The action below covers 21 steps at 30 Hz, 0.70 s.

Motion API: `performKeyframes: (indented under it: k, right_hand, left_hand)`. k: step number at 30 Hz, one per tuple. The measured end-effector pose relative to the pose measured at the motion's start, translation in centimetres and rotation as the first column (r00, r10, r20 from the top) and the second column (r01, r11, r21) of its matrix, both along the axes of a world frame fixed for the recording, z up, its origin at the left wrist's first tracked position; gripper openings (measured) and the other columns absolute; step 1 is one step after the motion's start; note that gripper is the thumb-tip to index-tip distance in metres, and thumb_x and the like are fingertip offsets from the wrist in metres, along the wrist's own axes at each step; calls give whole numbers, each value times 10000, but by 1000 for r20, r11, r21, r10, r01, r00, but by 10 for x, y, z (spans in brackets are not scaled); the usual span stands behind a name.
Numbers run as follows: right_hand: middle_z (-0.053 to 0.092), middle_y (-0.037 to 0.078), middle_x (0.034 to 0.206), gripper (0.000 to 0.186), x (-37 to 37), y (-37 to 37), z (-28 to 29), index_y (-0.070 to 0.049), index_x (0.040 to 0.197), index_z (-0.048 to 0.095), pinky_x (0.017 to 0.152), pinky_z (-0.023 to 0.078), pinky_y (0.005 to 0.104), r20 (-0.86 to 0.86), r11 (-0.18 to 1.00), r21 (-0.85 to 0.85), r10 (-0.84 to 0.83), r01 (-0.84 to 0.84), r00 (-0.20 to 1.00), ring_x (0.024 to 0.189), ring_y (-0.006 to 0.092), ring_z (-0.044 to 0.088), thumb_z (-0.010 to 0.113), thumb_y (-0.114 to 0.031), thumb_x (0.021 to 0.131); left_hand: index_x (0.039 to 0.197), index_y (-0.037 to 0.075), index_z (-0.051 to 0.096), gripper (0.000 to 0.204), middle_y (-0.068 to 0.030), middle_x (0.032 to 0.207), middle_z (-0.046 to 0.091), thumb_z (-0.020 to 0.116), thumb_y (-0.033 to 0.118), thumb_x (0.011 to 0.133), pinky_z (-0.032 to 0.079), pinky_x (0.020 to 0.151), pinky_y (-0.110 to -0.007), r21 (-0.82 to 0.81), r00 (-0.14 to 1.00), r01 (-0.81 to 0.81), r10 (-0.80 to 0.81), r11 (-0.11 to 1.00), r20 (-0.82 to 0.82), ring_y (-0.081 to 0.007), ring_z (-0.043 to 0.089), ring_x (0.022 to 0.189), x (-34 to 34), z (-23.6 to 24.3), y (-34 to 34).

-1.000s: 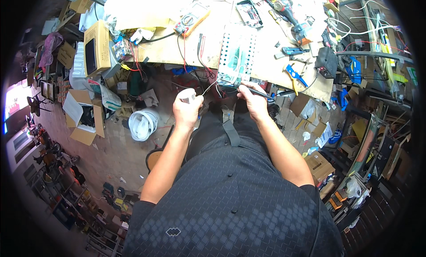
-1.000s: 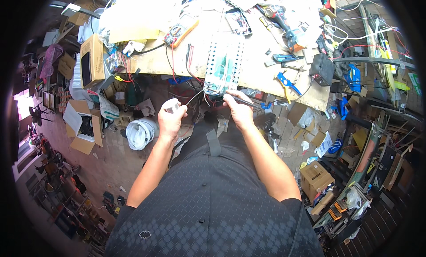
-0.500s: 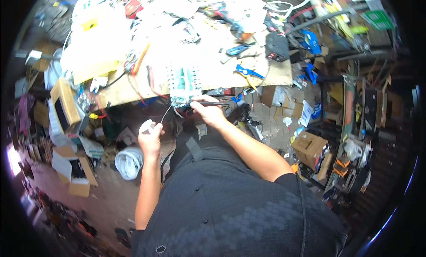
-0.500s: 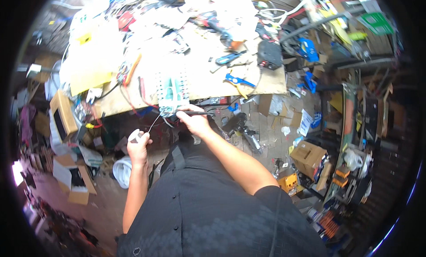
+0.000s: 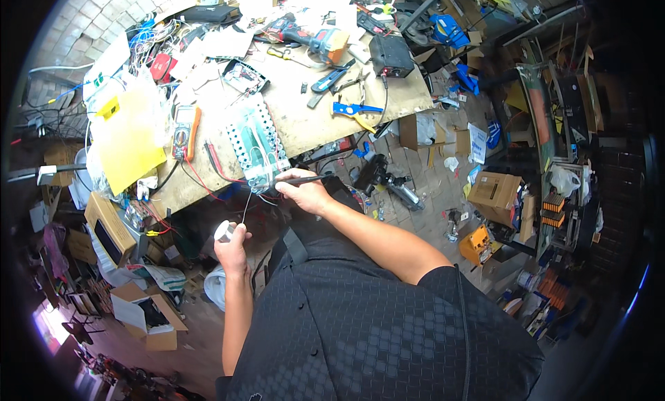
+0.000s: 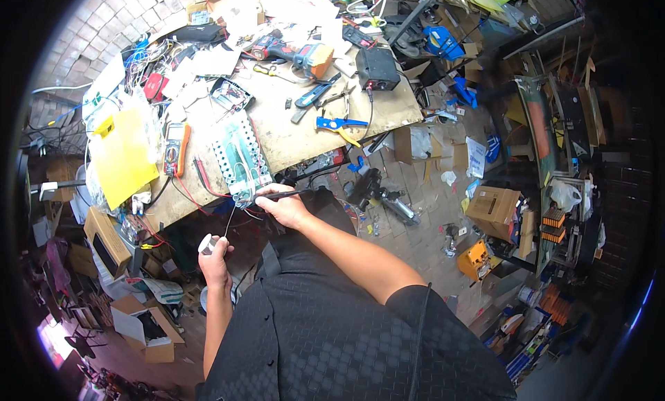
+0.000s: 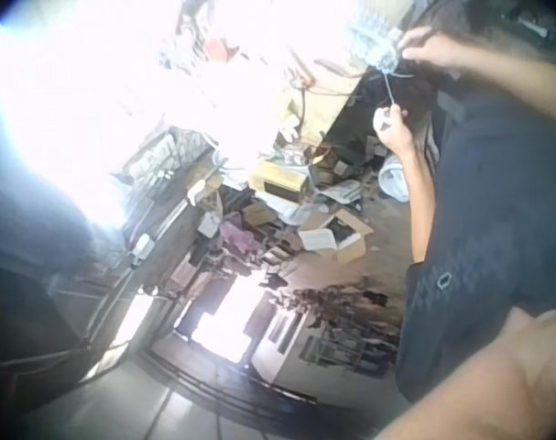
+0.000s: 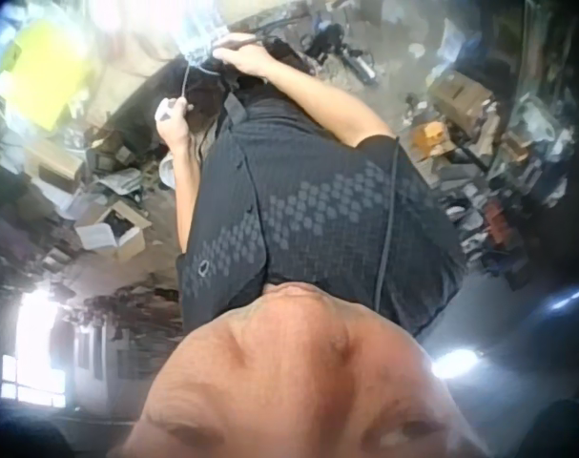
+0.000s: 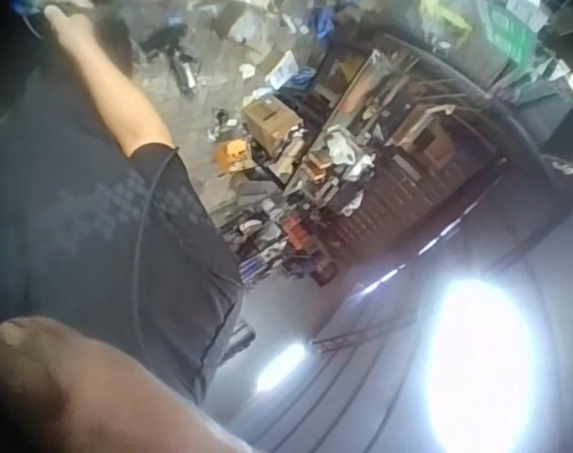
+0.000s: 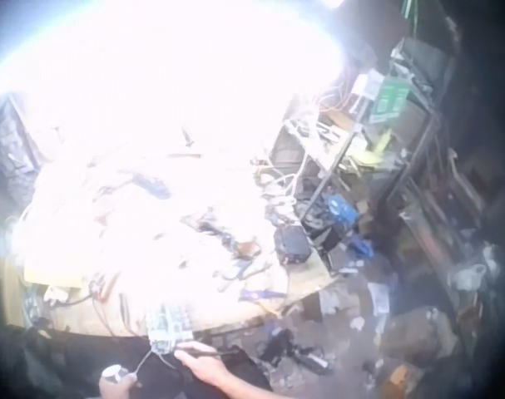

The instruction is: The person works on a green circuit board, using a soldering iron to heat connections and applying solder wire. They handle the board and wires, then move to the floor to continue working on the same board.

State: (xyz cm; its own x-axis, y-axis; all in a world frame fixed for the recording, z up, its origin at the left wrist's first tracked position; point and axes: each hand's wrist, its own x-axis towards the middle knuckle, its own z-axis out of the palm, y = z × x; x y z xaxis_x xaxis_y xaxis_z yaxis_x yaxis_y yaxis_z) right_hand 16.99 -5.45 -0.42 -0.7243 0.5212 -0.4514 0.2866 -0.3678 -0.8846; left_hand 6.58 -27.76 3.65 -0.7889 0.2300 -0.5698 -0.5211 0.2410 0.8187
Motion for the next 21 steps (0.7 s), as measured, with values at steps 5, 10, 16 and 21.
performKeyframes:
  k: [5, 10, 16, 21]
  right_hand:
    - [710, 34, 869, 234, 2, 1, 0, -10, 1094, 714, 691, 547, 270, -9, 1000, -1, 19, -19, 1000, 749, 99, 648, 733, -144, 903]
    - [717, 49, 892, 248, 2, 0, 3, -9, 1120, 710, 705, 555, 271, -11, 998, -64, -19, 18, 1000, 755, 106, 660, 736, -137, 910]
    - [709, 40, 883, 198, 10, 13, 18, -17, 1099, 708, 679, 539, 238, -102, 961, -207, -206, 181, 973, 720, 85, 648, 718, -106, 922]
    - [708, 68, 980, 220, 46, 34, 26, -2, 1123, 694, 726, 590, 260, -75, 902, -347, -299, 257, 951, 826, 128, 685, 681, -158, 967]
  left_hand:
    - [1066, 4, 621, 222, -63, 890, 669, 718, 73, 879, 555, 693, -289, 3, 999, 41, -41, 999, -19, -164, 666, 724, -2, 1, 1]
    - [1074, 24, 624, 227, -55, 883, 671, 728, 81, 880, 547, 675, -281, 22, 1000, 21, -21, 1000, 13, -166, 672, 725, -4, 3, -2]
    - [1095, 83, 622, 221, -43, 879, 689, 728, 144, 911, 549, 696, -309, 93, 988, -91, 78, 991, 130, -172, 683, 740, -11, 14, -16]
    - [1083, 87, 611, 227, -47, 862, 673, 737, 126, 898, 546, 674, -300, 123, 977, -153, 131, 980, 167, -169, 674, 740, -8, 8, -43]
